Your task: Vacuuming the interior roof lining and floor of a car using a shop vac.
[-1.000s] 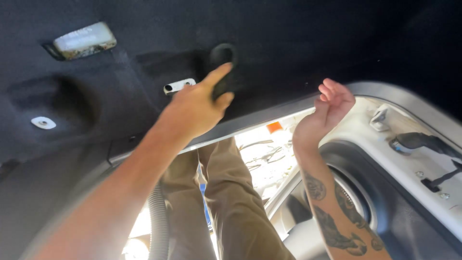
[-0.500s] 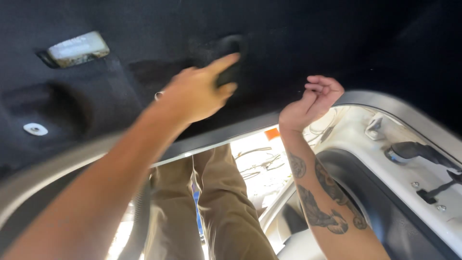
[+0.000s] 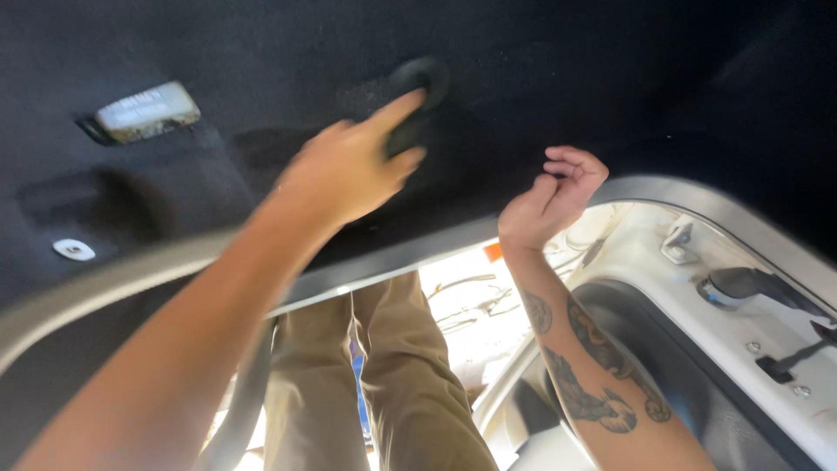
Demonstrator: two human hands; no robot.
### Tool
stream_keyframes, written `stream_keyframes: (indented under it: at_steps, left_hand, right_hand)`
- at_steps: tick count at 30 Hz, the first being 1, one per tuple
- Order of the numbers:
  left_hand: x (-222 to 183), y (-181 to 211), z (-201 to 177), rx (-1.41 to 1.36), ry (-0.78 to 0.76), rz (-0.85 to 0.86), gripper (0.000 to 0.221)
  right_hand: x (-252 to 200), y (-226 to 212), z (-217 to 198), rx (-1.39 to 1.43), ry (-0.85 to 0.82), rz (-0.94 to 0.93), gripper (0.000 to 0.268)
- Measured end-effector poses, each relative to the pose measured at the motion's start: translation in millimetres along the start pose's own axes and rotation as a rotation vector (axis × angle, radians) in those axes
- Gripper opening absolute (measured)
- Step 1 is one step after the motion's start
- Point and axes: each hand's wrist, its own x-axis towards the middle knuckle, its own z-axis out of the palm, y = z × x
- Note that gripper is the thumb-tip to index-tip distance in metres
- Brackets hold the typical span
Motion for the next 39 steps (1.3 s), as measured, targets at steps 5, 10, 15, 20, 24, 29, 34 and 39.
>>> stream_keyframes:
  at_steps: [5,10,15,20,24,29,34,39]
  left_hand:
    - [86.4,65.9,32.0,-0.1,0.187,0.317,0.067]
    - [-19.5,-38.4,-28.3,0.019,0.107,0.079,0.067]
    - [15.1,5.8,6.0,0.036,0.027,0.072,0.072]
    - [71.6,62.3,22.9,-0.048,0.11,0.276,0.066]
    - [-20.4,-43.1,-40.2,0.125,0.093,0.056,0.069]
    - [-0.9,-11.8,-9.6,0.118,0.015,-0.092,0.071]
    - [82.2,40.6,17.1,-0.009,0.34,0.399,0.068]
    - [-45.2,-97.9,-46.7,0.159,0.259,0.19,0.068]
  right_hand:
    - [8.2,-3.4,1.2,0.004,-0.022,0.025,0.04]
    - [1.3,-7.8,0.9,0.03,0.004,-0.043,0.043]
    - [1.4,-10.7,-1.0,-0.07,-0.029,0.017,0.039]
    - [3.9,-11.3,-1.6,-0.05,-0.044,0.056,0.038]
    - [4.6,-5.8,-1.2,-0.044,-0.024,-0.056,0.044]
    - [-1.3,-9.4,-3.8,-0.114,-0.04,0.02,0.04]
    - [9.2,-19.5,0.6,-0.194,-0.105,-0.011,0.033]
    - [3.4,-0.5,-1.6,-0.444,-0.223,-0.152,0.033]
